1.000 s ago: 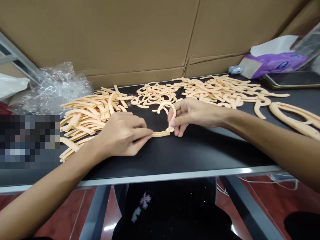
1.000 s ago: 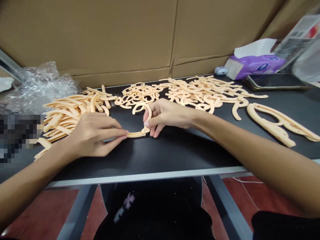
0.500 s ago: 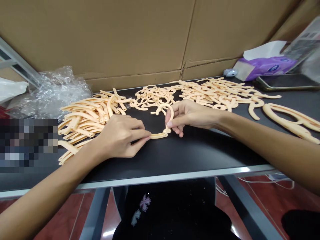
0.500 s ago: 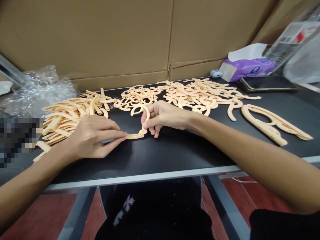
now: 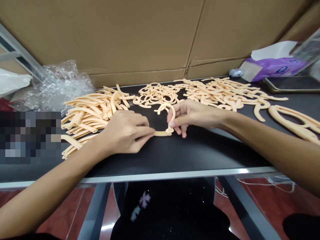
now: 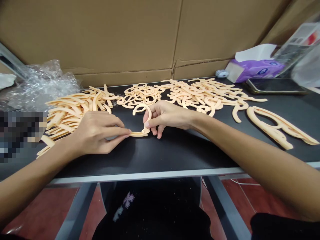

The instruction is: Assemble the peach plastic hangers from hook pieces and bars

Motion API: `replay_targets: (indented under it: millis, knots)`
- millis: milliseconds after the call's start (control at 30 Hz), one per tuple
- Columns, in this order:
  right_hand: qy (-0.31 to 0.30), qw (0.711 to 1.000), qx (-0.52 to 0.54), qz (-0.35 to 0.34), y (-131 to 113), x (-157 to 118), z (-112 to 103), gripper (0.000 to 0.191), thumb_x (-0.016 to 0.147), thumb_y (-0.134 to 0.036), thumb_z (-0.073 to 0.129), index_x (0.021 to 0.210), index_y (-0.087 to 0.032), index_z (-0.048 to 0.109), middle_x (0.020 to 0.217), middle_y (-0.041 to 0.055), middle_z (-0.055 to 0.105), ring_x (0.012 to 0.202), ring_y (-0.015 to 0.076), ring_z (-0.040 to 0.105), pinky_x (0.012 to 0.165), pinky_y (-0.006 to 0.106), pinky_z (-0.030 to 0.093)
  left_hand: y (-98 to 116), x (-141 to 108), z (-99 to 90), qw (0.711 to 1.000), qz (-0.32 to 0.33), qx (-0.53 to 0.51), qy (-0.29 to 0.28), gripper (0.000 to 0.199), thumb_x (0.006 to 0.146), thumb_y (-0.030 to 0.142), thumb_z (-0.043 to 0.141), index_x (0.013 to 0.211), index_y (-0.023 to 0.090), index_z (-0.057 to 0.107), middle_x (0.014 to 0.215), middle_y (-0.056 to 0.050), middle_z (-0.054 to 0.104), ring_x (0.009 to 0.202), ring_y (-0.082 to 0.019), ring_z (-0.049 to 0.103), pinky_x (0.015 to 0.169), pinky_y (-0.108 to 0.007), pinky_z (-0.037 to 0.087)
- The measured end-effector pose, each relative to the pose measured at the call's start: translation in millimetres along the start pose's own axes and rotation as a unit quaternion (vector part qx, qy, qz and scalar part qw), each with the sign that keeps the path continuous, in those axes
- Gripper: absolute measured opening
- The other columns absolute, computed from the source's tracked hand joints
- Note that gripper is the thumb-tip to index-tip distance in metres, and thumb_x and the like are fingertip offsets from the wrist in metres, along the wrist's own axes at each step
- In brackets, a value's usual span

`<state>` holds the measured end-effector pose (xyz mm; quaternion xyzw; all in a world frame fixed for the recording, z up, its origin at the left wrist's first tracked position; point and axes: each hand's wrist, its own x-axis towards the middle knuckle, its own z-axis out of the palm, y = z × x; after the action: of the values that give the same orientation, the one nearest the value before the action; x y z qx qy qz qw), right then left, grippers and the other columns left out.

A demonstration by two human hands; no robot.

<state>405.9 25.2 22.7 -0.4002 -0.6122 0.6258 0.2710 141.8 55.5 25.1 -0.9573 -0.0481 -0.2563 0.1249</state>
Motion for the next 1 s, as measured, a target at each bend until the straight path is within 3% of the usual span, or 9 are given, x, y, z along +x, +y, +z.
replay_targets:
  millis: [600, 867, 1000]
  knots:
    - [-0.026, 0.999, 0.038, 0.015, 6.4, 1.9, -10.1, 0.025, 0.075, -0.023, 0.089, 0.080, -0.013, 0.067, 0.073, 0.0025, 0.072, 0.059, 0.0113, 0.067, 0.055, 0.023, 0.061, 0.5, -0.6, -0.5, 1.000, 0.008, -0.010, -0.008, 0.020, 0.093, 0.016, 0.062, 0.085, 0.020, 0.079, 0.075, -0.001, 0.073, 0.057, -0.011, 0.062, 0.053, -0.027, 0.038]
    - [-0.020, 1.000, -0.007, 0.013, 1.9, -1.0, -7.3, 0.022, 0.078, -0.025, 0.086, 0.081, -0.015, 0.067, 0.076, 0.0026, 0.073, 0.060, 0.0125, 0.067, 0.054, 0.027, 0.062, 0.2, -1.0, 0.2, 1.000, 0.009, -0.009, -0.010, 0.021, 0.093, 0.016, 0.061, 0.084, 0.021, 0.079, 0.074, -0.002, 0.073, 0.057, -0.011, 0.061, 0.053, -0.027, 0.039]
    - [-0.028, 0.999, -0.039, 0.005, -1.0, -2.3, -3.9, 0.022, 0.079, -0.025, 0.085, 0.078, -0.014, 0.066, 0.073, 0.0011, 0.072, 0.058, 0.0105, 0.067, 0.054, 0.023, 0.063, 0.6, -0.6, -0.2, 1.000, 0.002, -0.012, -0.008, 0.021, 0.094, 0.018, 0.061, 0.085, 0.022, 0.080, 0.074, -0.001, 0.074, 0.057, -0.012, 0.062, 0.053, -0.026, 0.038]
